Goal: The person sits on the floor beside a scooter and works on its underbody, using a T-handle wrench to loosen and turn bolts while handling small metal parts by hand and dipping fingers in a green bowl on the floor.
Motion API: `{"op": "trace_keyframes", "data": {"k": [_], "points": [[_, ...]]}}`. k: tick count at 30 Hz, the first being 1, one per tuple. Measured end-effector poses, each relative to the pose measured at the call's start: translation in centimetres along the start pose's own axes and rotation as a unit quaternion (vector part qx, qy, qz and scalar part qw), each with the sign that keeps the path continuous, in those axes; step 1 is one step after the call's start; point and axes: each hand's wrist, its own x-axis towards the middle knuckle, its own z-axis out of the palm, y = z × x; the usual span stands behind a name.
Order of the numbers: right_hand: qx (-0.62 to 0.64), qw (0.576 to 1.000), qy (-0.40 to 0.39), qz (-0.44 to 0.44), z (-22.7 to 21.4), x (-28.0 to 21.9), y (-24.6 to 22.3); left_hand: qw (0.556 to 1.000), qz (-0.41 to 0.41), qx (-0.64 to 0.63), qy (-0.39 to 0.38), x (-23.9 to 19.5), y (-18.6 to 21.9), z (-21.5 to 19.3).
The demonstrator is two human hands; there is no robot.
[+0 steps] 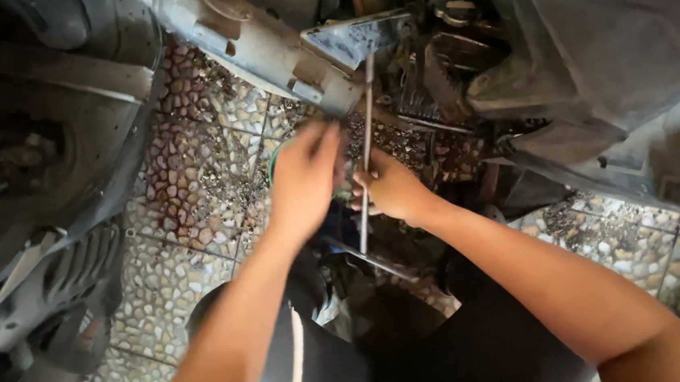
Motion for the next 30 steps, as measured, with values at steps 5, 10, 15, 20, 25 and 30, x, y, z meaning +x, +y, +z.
{"op": "trace_keyframes", "data": {"k": [5, 10, 15, 20, 25, 30], "points": [[-0.103, 0.993, -0.045, 0.030, -1.2, 0.8, 4.4, 0.976, 0.184, 0.076, 0.088, 13.5, -1.7, 5.2], [-0.388, 0.916, -0.033, -0.093, -2.8, -0.6, 6.4, 0.918, 0.347, 0.176, 0.079, 18.0, -0.8, 10.9], [-0.433, 0.893, -0.013, -0.125, -3.9, -1.7, 3.2, 0.901, 0.312, 0.285, 0.102, 19.2, -1.9, 13.7], [-0.424, 0.902, 0.006, -0.086, -4.6, -1.8, 2.1, 0.912, 0.297, 0.248, 0.137, 18.8, -2.3, 14.6], [-0.439, 0.893, 0.012, -0.100, -4.4, -1.5, 2.7, 0.930, 0.309, 0.160, 0.119, 18.2, -3.3, 14.2], [-0.436, 0.896, 0.019, -0.086, -4.2, -1.3, 2.4, 0.907, 0.324, 0.240, 0.120, 18.6, -1.8, 13.8]]}}
